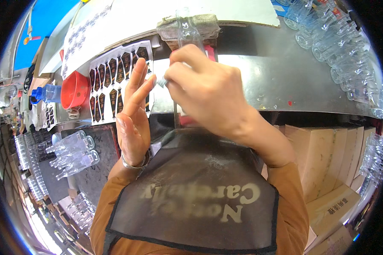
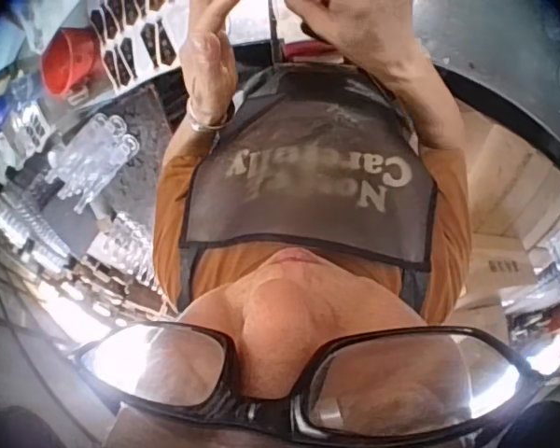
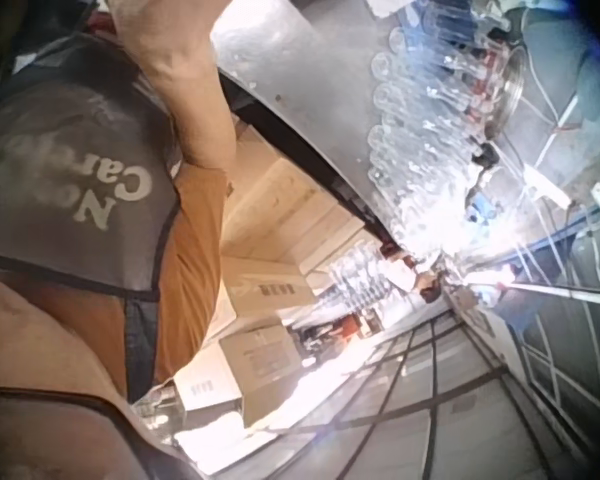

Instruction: The person repeatedly picks up clear plastic bottles, applies a dark rectangular label to the side, and smooths it with a black tool. The labeled bottles are placed on a nearby surface. The process is repeated for multiple bottles in a continuous loop.

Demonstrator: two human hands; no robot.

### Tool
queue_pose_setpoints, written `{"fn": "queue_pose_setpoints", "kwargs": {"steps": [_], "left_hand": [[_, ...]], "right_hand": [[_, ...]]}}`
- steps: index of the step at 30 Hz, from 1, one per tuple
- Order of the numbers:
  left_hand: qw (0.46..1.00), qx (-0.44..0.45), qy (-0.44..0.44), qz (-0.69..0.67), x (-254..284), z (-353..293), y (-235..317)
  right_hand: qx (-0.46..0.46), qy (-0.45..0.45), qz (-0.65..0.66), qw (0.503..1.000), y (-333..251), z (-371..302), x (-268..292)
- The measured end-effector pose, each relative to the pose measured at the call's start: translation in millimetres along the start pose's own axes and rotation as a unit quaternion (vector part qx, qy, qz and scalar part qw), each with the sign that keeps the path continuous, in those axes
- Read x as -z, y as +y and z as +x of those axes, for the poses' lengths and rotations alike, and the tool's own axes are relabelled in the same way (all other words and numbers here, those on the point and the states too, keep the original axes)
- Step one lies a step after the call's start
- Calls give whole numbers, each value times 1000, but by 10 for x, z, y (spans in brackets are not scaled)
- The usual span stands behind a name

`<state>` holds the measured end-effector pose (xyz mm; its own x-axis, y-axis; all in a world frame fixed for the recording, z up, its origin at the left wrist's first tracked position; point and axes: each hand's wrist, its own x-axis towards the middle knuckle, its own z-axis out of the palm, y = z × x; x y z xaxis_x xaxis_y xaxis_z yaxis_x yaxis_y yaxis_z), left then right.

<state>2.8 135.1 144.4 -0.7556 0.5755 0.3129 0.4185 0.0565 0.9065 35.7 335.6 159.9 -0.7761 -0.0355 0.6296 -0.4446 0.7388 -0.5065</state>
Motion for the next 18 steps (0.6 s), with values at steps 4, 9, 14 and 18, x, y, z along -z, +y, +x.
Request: {"fn": "queue_pose_setpoints", "kwargs": {"steps": [4,9,14,18], "left_hand": [[997,-62,51,6,-99,178,-168],[999,-1,40,24,-371,429,-428],[992,-23,47,113,-550,485,-631],[990,-29,30,134,-551,497,-618]], "right_hand": [[-112,-120,157,974,1,76,443],[-188,-204,193,941,522,203,244],[-186,-150,93,967,927,277,50],[-249,-131,118,952,990,218,68]]}}
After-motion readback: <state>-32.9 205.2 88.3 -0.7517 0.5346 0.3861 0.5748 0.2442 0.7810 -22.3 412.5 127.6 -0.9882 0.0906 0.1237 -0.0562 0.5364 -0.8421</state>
